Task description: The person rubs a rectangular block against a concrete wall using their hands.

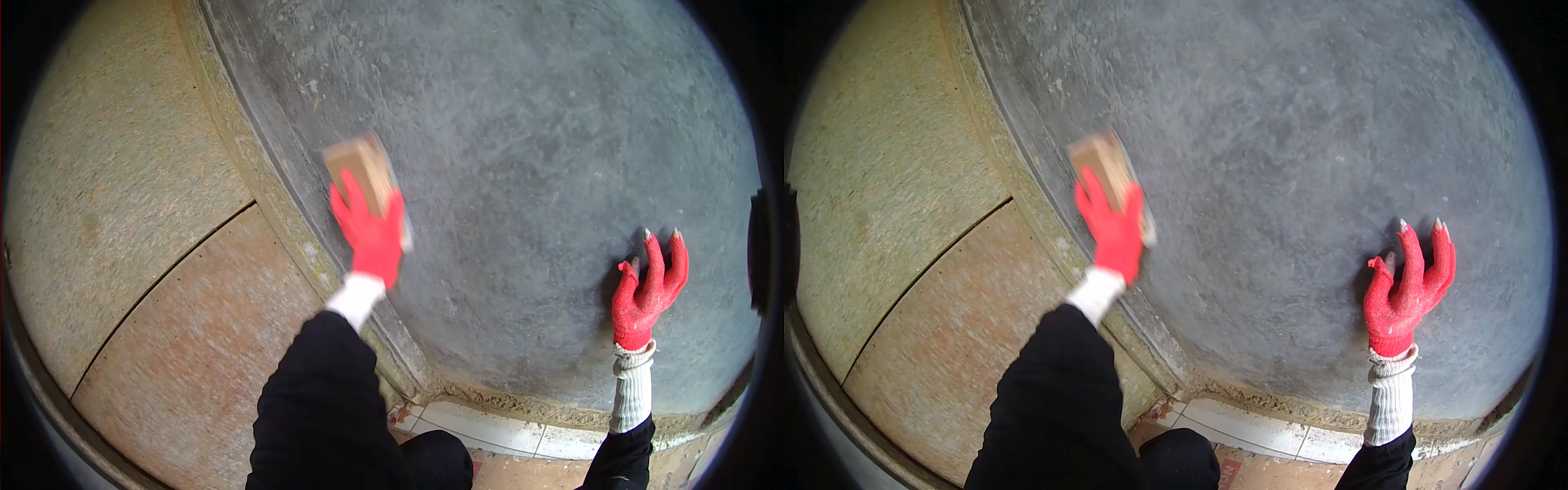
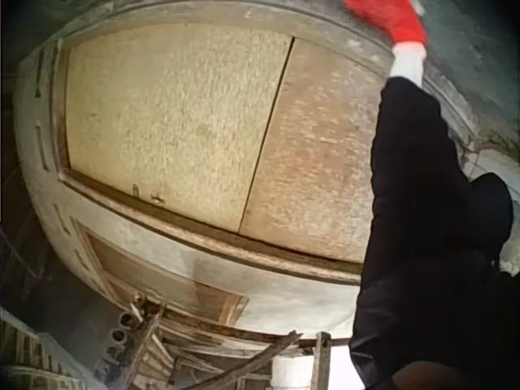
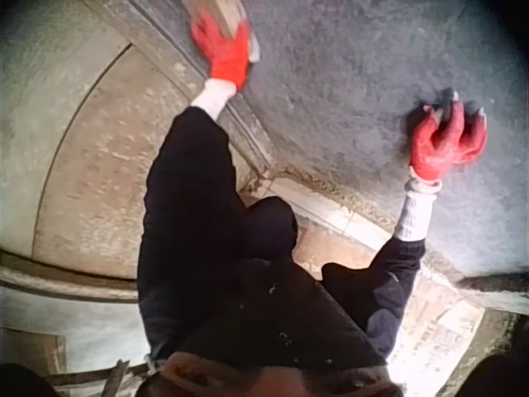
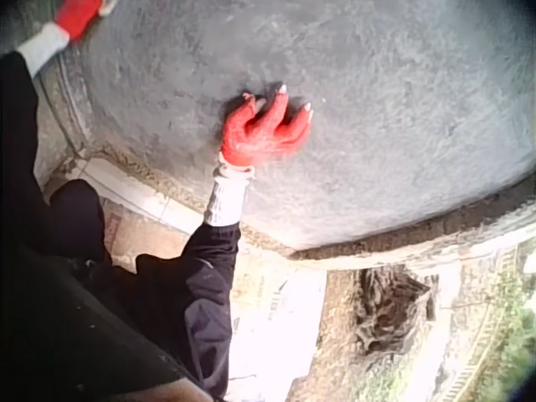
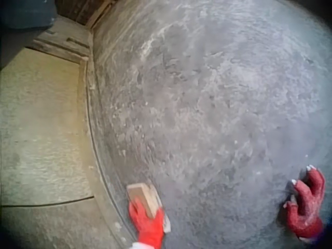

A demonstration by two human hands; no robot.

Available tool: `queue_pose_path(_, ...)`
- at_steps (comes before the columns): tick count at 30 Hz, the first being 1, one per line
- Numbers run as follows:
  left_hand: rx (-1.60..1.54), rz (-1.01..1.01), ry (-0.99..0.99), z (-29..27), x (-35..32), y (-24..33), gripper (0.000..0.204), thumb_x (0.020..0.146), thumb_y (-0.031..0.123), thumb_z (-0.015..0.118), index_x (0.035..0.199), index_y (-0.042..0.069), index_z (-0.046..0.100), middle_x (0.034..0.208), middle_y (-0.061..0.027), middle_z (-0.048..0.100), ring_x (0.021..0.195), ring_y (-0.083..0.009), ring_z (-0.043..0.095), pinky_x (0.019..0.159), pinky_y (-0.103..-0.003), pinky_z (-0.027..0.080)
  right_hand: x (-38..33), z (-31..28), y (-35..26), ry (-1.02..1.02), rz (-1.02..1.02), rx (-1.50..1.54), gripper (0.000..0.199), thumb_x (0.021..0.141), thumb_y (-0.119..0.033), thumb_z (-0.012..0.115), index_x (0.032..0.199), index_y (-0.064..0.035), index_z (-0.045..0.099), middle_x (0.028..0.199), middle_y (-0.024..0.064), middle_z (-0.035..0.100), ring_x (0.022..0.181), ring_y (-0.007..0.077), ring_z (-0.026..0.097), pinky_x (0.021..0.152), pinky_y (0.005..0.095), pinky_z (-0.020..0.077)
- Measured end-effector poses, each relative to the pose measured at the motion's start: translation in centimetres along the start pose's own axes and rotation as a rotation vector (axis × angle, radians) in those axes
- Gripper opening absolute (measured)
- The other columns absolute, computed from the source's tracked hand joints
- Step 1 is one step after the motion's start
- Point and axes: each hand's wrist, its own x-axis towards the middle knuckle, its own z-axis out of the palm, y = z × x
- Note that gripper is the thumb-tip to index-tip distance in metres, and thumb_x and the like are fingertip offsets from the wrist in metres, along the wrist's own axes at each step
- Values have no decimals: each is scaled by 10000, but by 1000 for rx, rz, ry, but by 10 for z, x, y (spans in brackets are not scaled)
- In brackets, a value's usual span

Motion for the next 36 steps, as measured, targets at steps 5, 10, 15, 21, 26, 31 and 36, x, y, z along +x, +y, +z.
queue_pose_path(5, -29, -109, -50, -10, 7, 5, 870, 803, 311, 751, 1474, 41, 267, 1467, -260, 225, 1332, -420, 293, 1100, -457, 300, -7, 3, 3, -60, -75, -10, 481, 732, 30, 629, 1200, -81, 629, 1407, 201, 426, 1294, 379, 388, 1052, 449, 339)
queue_pose_path(10, -94, -187, 79, -17, 160, 14, 878, 797, 463, 699, 1484, 107, 284, 1457, -277, 256, 1313, -447, 324, 1073, -463, 324, -4, 3, -5, -38, -30, 39, 478, 726, 30, 627, 1192, -78, 635, 1407, 199, 418, 1284, 375, 395, 1046, 443, 348)
queue_pose_path(15, -160, -162, 5, 1, 40, 16, 813, 831, 319, 710, 1468, 46, 285, 1468, -246, 249, 1337, -398, 316, 1096, -449, 317, -5, 4, 2, -15, -48, 0, 473, 718, 37, 630, 1177, -77, 649, 1398, 191, 422, 1257, 358, 420, 1016, 423, 382)
queue_pose_path(21, -273, -772, -352, -31, -245, 8, 926, 862, 204, 694, 1499, -14, 59, 1531, -213, 42, 1409, -355, 151, 1126, -447, 244, 1, 9, -11, 8, -67, 5, 490, 703, 55, 638, 1172, -87, 656, 1381, 179, 440, 1227, 338, 448, 999, 410, 398)
queue_pose_path(26, -197, -563, -155, -22, -171, -1, 904, 863, 263, 696, 1503, 5, 112, 1510, -237, 103, 1377, -354, 213, 1106, -441, 273, -4, 12, -10, 1, -90, -12, 484, 717, 85, 608, 1164, -91, 666, 1385, 175, 432, 1208, 311, 464, 969, 368, 429)
queue_pose_path(31, -294, -522, -25, -6, -109, 1, 867, 863, 285, 691, 1491, -5, 169, 1499, -230, 155, 1355, -357, 254, 1096, -439, 284, -9, 9, 3, -11, -44, -54, 467, 760, 65, 604, 1193, -101, 659, 1404, 160, 421, 1200, 266, 471, 904, 328, 449)
queue_pose_path(36, -62, -404, -247, -17, -289, -9, 1019, 769, 221, 772, 1503, 31, 91, 1533, -242, 26, 1393, -419, 164, 1109, -492, 261, -6, 11, -7, -11, -27, -44, 409, 835, 7, 593, 1232, -84, 628, 1409, 161, 419, 1289, 281, 422, 1010, 353, 407)
